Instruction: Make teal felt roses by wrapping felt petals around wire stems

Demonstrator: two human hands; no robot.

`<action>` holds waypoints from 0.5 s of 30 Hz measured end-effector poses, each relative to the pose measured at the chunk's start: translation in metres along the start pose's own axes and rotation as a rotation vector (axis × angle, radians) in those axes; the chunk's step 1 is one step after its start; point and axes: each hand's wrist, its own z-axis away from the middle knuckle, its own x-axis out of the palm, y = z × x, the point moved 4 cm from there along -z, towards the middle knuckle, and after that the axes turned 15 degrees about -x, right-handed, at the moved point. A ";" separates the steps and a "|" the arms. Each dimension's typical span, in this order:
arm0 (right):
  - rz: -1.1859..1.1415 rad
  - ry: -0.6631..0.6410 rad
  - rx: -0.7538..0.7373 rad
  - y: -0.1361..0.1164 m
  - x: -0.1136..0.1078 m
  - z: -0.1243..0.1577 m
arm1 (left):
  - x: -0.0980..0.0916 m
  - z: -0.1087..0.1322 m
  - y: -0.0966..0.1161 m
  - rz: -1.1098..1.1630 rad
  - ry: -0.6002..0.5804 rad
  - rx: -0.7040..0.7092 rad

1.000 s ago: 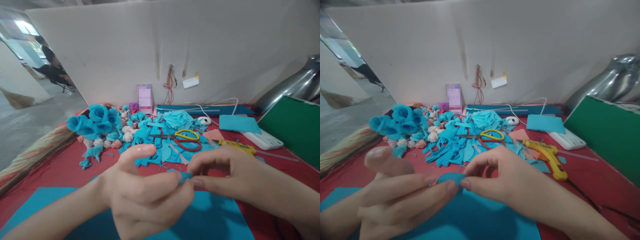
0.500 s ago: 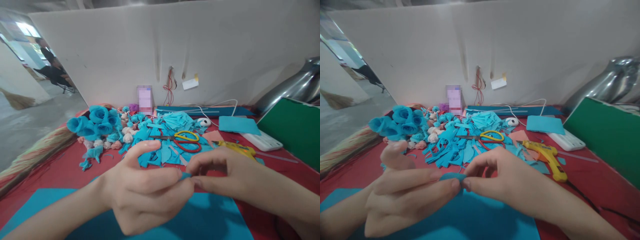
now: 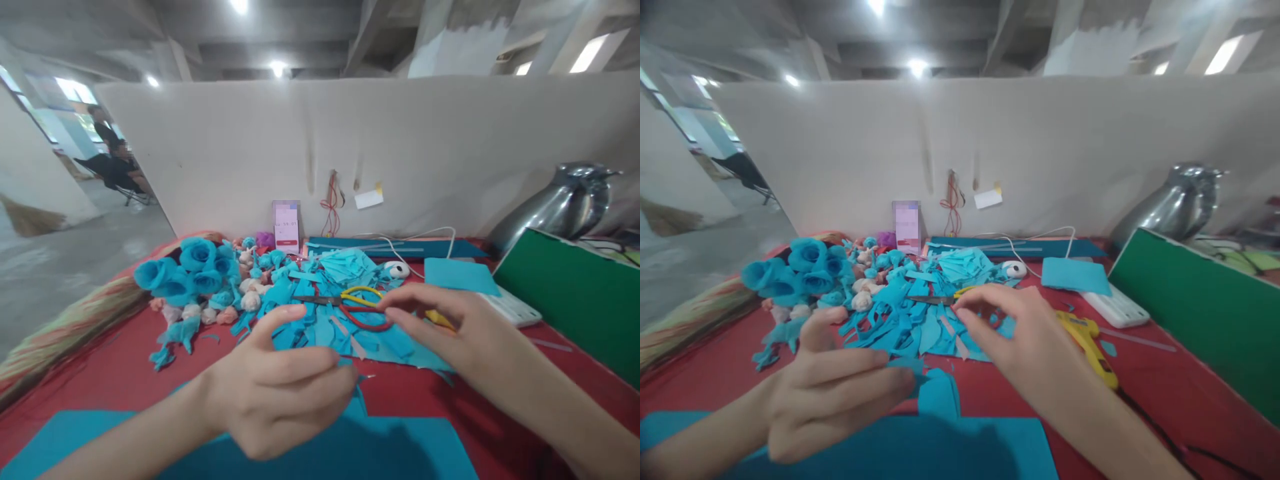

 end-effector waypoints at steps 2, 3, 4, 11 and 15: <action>0.126 0.098 0.008 0.004 -0.013 0.001 | 0.001 -0.005 0.000 0.015 -0.012 -0.001; 0.182 0.145 0.032 0.009 -0.019 0.002 | 0.003 -0.006 0.000 0.013 -0.012 -0.012; 0.238 0.186 0.066 0.015 -0.025 0.004 | 0.004 -0.006 0.000 0.012 -0.013 -0.020; 0.500 0.176 0.334 0.098 -0.040 0.045 | 0.010 -0.002 0.004 0.023 0.001 -0.045; 0.359 0.077 0.384 0.148 -0.037 0.085 | 0.012 -0.001 0.005 0.028 -0.024 -0.027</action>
